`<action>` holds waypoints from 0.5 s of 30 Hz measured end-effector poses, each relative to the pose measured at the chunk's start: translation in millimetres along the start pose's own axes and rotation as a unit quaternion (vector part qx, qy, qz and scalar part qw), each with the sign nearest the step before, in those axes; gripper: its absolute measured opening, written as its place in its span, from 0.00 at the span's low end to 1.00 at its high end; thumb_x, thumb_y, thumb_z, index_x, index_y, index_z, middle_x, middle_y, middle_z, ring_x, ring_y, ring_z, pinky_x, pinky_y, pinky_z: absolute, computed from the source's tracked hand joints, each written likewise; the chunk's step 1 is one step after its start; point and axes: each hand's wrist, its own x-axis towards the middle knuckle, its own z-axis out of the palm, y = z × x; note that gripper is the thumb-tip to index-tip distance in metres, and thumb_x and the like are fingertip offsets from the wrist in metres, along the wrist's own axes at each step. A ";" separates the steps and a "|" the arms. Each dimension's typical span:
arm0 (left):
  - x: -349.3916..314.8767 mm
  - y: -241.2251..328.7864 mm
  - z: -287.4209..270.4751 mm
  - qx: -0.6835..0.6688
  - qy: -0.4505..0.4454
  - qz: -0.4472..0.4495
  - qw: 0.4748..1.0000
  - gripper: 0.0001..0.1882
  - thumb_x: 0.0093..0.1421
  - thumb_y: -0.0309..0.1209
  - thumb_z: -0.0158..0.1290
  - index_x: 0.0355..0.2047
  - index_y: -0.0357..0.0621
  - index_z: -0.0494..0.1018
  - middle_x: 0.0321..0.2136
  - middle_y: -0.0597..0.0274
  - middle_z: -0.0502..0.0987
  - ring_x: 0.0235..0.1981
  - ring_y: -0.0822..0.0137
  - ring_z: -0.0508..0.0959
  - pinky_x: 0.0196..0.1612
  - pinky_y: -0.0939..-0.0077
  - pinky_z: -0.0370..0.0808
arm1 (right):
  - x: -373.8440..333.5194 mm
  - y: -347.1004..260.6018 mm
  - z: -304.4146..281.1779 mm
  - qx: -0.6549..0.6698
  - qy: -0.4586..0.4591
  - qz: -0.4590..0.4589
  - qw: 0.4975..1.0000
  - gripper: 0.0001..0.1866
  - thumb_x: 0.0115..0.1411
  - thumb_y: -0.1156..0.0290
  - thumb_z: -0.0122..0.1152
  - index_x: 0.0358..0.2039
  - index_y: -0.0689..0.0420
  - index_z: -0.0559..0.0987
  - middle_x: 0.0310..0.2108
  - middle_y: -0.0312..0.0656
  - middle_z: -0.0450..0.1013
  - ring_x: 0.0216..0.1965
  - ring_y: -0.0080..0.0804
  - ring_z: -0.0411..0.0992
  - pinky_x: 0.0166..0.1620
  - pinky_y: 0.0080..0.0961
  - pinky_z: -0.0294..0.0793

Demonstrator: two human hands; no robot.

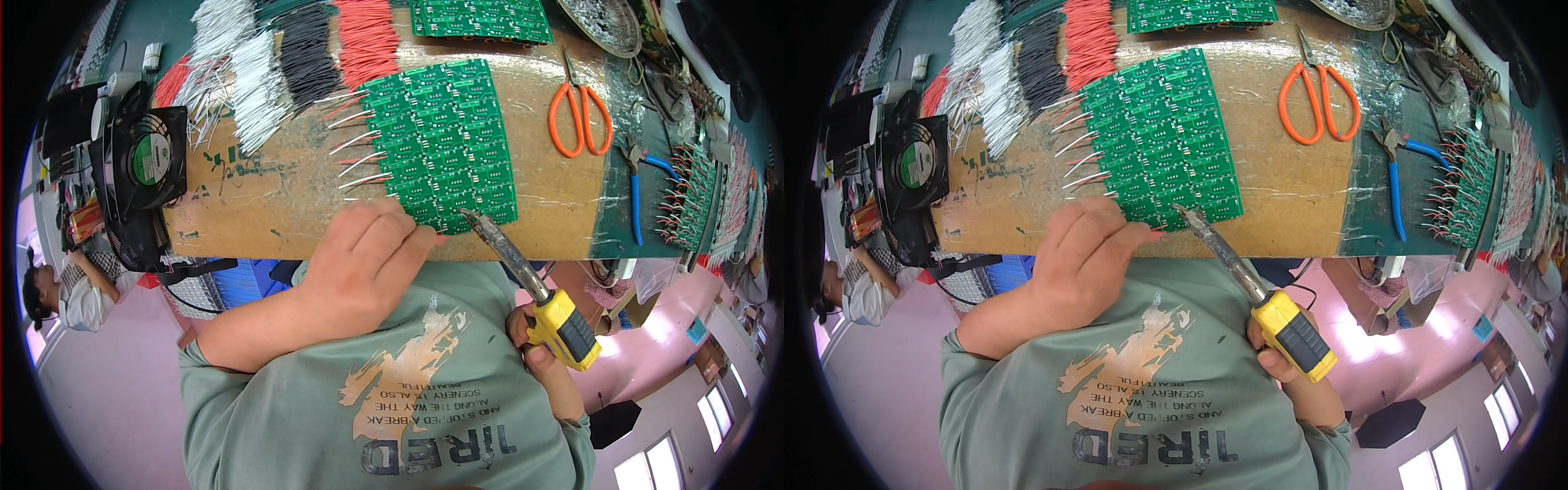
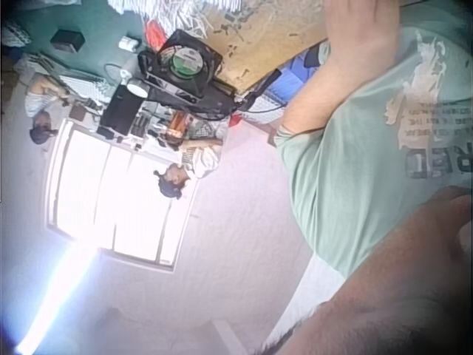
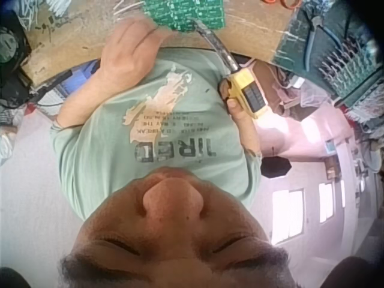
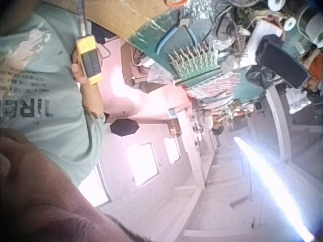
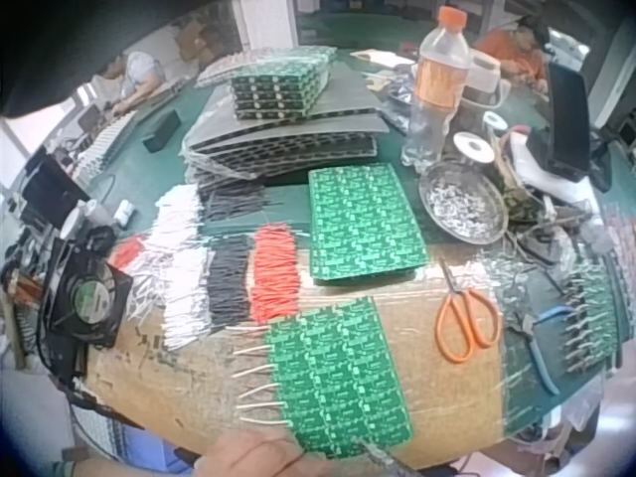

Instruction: The person solders wires to multiple small circuit boards on a workbench using a soldering iron.

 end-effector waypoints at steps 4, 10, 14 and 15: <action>-1.8 -10.3 -1.4 0.005 -0.023 0.008 1.000 0.19 0.50 0.26 0.59 0.44 0.32 0.80 0.37 0.56 0.74 0.42 0.55 0.77 0.44 0.63 0.74 | 0.2 -1.7 -6.1 -0.095 -0.021 -0.012 0.995 0.24 0.56 0.49 0.74 0.27 0.58 0.74 0.21 0.35 0.70 0.21 0.29 0.68 0.26 0.25 0.65; 0.7 -10.3 1.4 0.017 0.003 0.008 1.000 0.22 0.43 0.19 0.62 0.43 0.34 0.81 0.35 0.58 0.76 0.38 0.57 0.79 0.40 0.66 0.75 | -0.1 -3.7 -14.8 -0.228 -0.055 -0.019 0.972 0.23 0.57 0.48 0.71 0.25 0.53 0.74 0.21 0.35 0.71 0.21 0.35 0.69 0.27 0.28 0.67; 1.9 -8.7 0.6 0.019 -0.005 0.007 1.000 0.22 0.43 0.19 0.62 0.43 0.34 0.81 0.35 0.57 0.76 0.39 0.56 0.79 0.41 0.65 0.76 | 2.7 -5.7 -7.9 -0.246 -0.032 -0.030 0.968 0.23 0.57 0.46 0.69 0.23 0.51 0.73 0.19 0.34 0.69 0.20 0.37 0.69 0.25 0.30 0.66; 2.5 -8.3 0.8 0.019 -0.005 0.009 1.000 0.22 0.43 0.19 0.62 0.43 0.34 0.81 0.35 0.57 0.76 0.39 0.56 0.79 0.41 0.65 0.76 | 2.3 -4.6 -10.0 -0.245 -0.032 -0.031 0.969 0.23 0.57 0.46 0.69 0.23 0.51 0.73 0.19 0.34 0.69 0.20 0.37 0.69 0.25 0.30 0.66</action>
